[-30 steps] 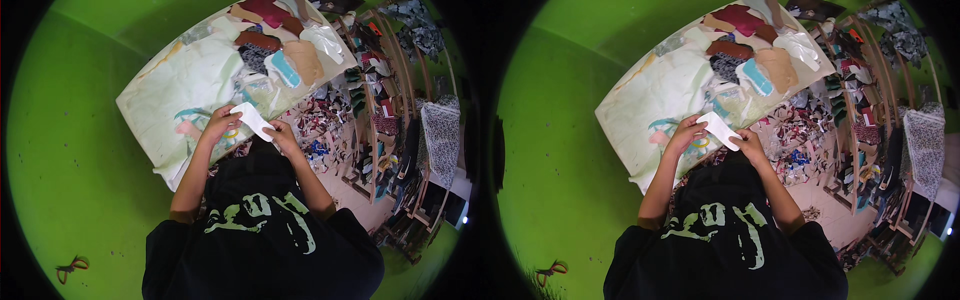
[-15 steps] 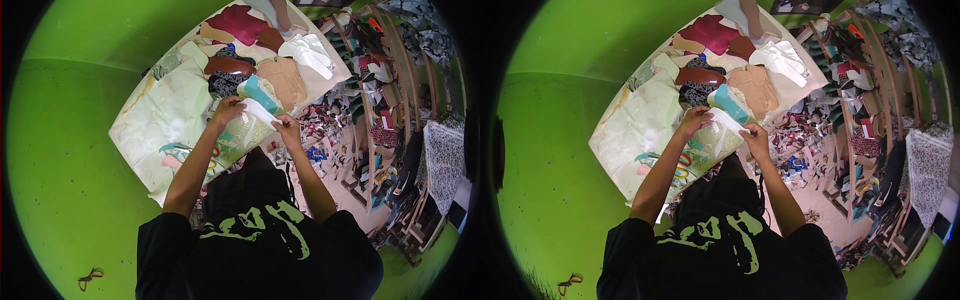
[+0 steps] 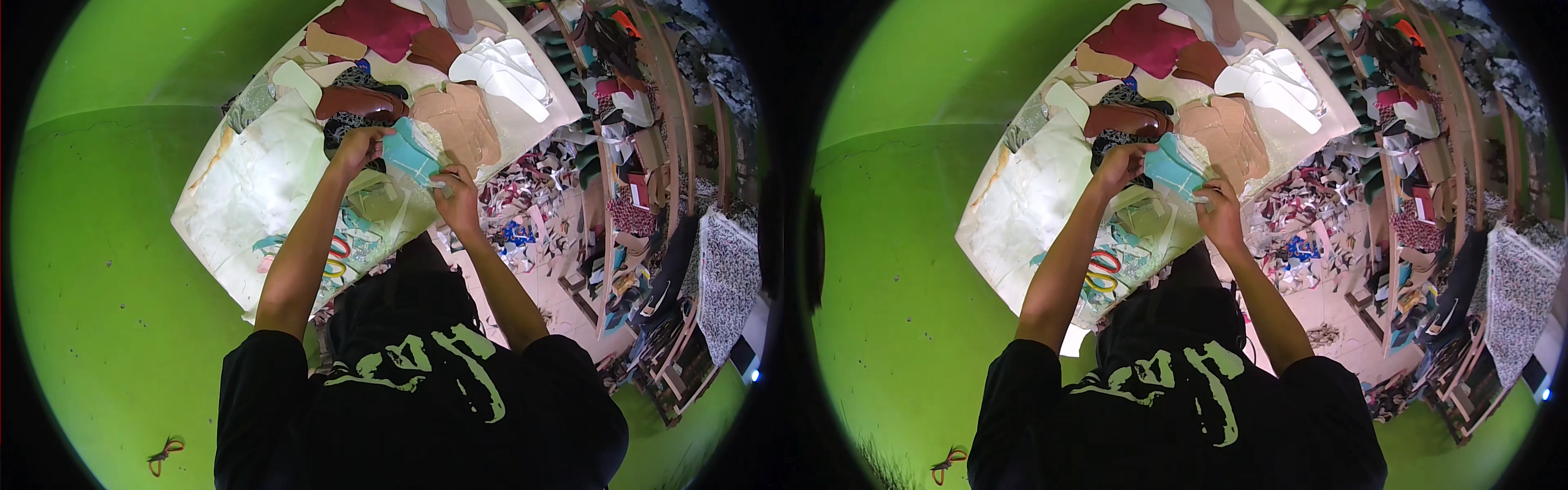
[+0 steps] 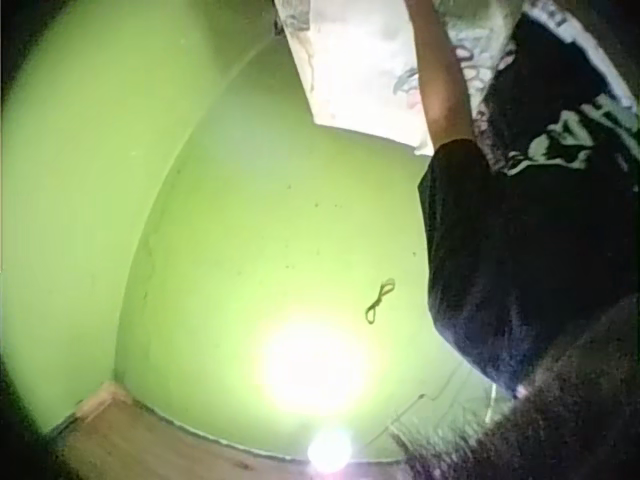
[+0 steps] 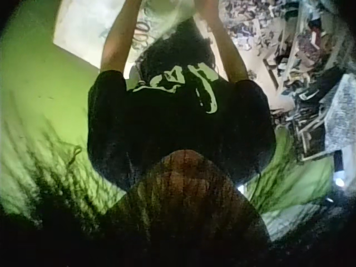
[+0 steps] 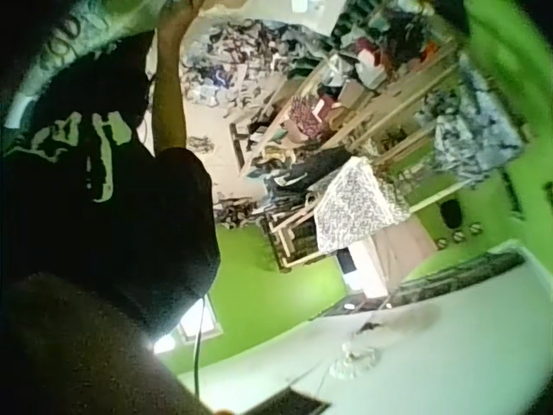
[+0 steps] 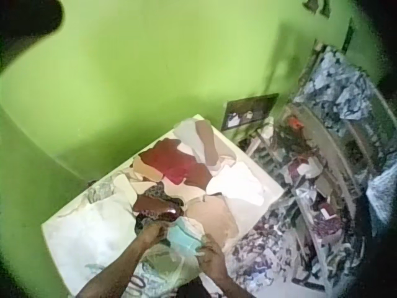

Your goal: Cutting out shoe insole components from material using a paper pattern and scissors.

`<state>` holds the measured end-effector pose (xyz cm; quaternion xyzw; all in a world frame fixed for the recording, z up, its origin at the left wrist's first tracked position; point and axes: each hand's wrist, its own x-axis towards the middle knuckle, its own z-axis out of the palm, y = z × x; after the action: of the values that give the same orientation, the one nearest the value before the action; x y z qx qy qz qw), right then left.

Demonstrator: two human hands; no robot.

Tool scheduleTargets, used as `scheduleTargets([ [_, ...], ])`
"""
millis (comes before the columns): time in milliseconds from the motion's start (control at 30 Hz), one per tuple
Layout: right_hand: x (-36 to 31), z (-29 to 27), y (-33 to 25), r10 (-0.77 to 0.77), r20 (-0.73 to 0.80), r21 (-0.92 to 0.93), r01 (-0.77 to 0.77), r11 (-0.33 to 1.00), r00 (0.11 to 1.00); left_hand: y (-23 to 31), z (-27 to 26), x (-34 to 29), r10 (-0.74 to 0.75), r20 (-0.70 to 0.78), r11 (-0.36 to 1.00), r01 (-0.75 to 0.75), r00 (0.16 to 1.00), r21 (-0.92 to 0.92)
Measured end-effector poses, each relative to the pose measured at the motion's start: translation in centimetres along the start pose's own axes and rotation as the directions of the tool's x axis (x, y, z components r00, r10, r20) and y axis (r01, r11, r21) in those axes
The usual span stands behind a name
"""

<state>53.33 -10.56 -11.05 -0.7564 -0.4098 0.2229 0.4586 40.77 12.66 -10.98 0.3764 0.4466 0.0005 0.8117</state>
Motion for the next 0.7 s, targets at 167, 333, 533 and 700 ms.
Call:
scheduleTargets([
  [167,0.5,0.7,0.6,-0.065,0.020,-0.131,0.067,0.989,0.998,0.5,1.5,0.2,0.135,-0.083,0.938,-0.100,0.987,0.332],
  [333,0.1,1.1,-0.2,-0.107,0.099,-0.265,0.130,0.955,0.989,-1.6,0.4,-0.1,0.346,-0.079,0.910,-0.314,0.935,0.269],
  [533,-1.3,3.1,-2.5,-0.109,0.267,-0.255,0.180,0.950,0.958,-6.5,-1.4,-8.6,0.490,-0.347,0.870,-0.473,0.800,0.140],
  [700,-5.0,9.6,-5.2,-0.138,0.512,-0.024,0.175,0.984,0.848,-13.8,-6.1,-18.8,0.452,-0.544,0.884,-0.434,0.707,0.172],
])
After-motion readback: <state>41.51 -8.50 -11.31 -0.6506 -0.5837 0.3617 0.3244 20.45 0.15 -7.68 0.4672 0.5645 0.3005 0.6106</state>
